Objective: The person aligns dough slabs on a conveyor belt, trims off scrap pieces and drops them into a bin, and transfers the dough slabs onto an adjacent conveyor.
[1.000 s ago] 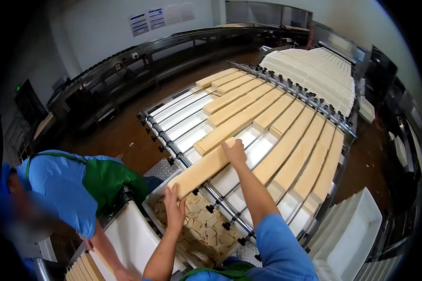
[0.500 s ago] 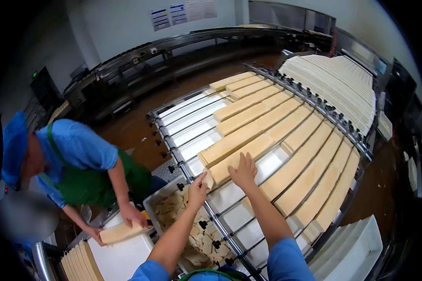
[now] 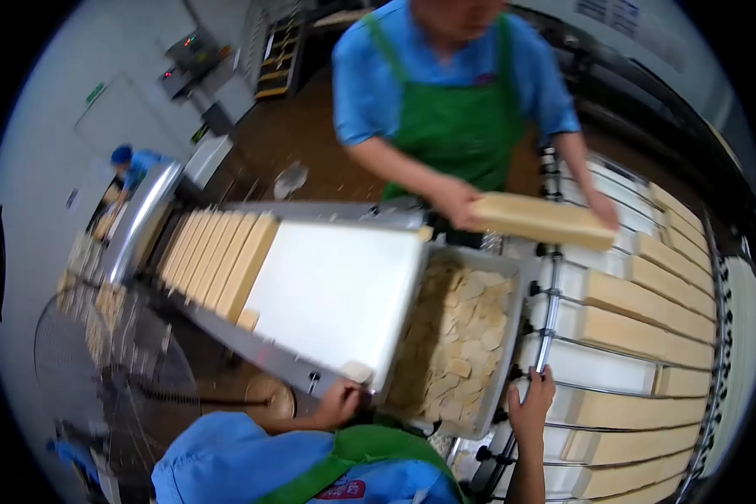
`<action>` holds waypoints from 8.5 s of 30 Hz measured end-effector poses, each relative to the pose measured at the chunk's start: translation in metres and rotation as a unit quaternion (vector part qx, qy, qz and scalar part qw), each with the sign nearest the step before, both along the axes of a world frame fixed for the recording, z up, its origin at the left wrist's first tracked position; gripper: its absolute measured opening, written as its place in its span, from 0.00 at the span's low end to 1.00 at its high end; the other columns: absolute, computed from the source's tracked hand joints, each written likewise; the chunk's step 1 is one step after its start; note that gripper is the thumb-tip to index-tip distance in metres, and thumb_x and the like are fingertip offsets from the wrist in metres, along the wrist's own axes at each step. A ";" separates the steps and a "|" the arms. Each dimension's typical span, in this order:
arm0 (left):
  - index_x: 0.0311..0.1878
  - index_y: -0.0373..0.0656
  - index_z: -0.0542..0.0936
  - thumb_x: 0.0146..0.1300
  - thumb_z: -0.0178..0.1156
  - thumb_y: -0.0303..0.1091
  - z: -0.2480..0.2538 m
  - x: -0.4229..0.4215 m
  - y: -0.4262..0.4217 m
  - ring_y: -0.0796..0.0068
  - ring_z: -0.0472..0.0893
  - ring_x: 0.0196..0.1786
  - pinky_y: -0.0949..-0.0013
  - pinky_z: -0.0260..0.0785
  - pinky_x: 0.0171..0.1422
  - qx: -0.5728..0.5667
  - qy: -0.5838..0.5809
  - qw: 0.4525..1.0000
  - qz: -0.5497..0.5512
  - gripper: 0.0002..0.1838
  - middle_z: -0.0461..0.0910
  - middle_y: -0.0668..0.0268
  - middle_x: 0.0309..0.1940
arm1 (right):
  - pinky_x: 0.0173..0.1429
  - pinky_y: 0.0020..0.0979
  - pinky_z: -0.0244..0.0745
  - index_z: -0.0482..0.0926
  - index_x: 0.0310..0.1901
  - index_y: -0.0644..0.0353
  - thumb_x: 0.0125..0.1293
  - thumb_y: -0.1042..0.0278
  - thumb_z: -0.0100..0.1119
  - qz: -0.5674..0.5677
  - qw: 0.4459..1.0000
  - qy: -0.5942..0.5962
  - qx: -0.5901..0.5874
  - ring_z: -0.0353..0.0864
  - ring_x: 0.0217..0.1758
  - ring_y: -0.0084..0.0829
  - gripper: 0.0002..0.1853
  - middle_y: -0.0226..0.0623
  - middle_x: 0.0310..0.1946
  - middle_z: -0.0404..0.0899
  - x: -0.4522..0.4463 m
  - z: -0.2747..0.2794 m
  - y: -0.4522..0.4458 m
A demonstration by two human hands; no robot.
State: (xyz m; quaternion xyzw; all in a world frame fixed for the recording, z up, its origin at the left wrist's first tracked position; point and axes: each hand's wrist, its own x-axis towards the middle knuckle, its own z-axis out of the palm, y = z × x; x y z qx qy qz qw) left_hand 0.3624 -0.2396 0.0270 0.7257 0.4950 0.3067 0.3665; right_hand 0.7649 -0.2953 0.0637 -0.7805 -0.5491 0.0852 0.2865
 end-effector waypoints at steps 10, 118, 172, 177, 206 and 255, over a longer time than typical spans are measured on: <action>0.63 0.38 0.68 0.72 0.35 0.55 -0.132 -0.122 -0.097 0.57 0.70 0.63 0.57 0.58 0.68 -0.455 -0.032 0.872 -0.177 0.31 0.69 0.48 0.62 | 0.70 0.50 0.53 0.68 0.62 0.57 0.61 0.59 0.61 -0.006 0.987 -0.141 -0.079 0.55 0.67 0.58 0.28 0.62 0.65 0.55 0.011 -0.019 0.006; 0.60 0.29 0.59 0.40 0.75 0.34 -0.027 -0.320 0.179 0.39 0.65 0.58 0.53 0.61 0.64 -0.102 0.143 0.920 0.351 0.46 0.63 0.40 0.56 | 0.68 0.46 0.57 0.54 0.70 0.63 0.61 0.45 0.56 0.260 0.944 -0.095 -0.181 0.56 0.69 0.50 0.43 0.53 0.71 0.48 -0.512 -0.046 0.395; 0.67 0.44 0.62 0.60 0.58 0.23 0.061 0.363 0.087 0.45 0.60 0.68 0.62 0.56 0.70 -0.023 -0.043 0.879 -0.475 0.31 0.50 0.42 0.69 | 0.71 0.55 0.44 0.70 0.63 0.63 0.66 0.40 0.29 -0.470 0.842 0.049 -0.261 0.55 0.72 0.50 0.37 0.49 0.66 0.66 0.301 0.047 -0.030; 0.68 0.45 0.62 0.61 0.51 0.20 0.041 0.395 0.067 0.44 0.59 0.69 0.64 0.60 0.66 0.039 -0.016 0.884 -0.466 0.30 0.46 0.40 0.69 | 0.73 0.46 0.42 0.70 0.62 0.67 0.65 0.42 0.27 -0.474 0.831 0.098 -0.274 0.56 0.72 0.51 0.38 0.51 0.68 0.62 0.334 0.051 -0.034; 0.69 0.44 0.60 0.62 0.51 0.21 0.052 0.207 0.055 0.51 0.57 0.71 0.65 0.62 0.65 -0.044 -0.103 0.977 -0.180 0.30 0.48 0.49 0.70 | 0.69 0.39 0.56 0.69 0.56 0.68 0.65 0.74 0.57 -0.333 0.789 -0.330 0.398 0.69 0.60 0.40 0.19 0.45 0.56 0.74 0.222 0.095 -0.126; 0.59 0.35 0.68 0.59 0.64 0.33 -0.013 -0.151 0.120 0.61 0.74 0.46 0.62 0.70 0.50 0.081 0.025 0.949 0.304 0.27 0.72 0.53 0.47 | 0.24 0.31 0.65 0.70 0.22 0.60 0.54 0.76 0.66 0.149 0.976 0.125 0.099 0.68 0.17 0.34 0.12 0.33 0.14 0.69 -0.261 0.013 0.056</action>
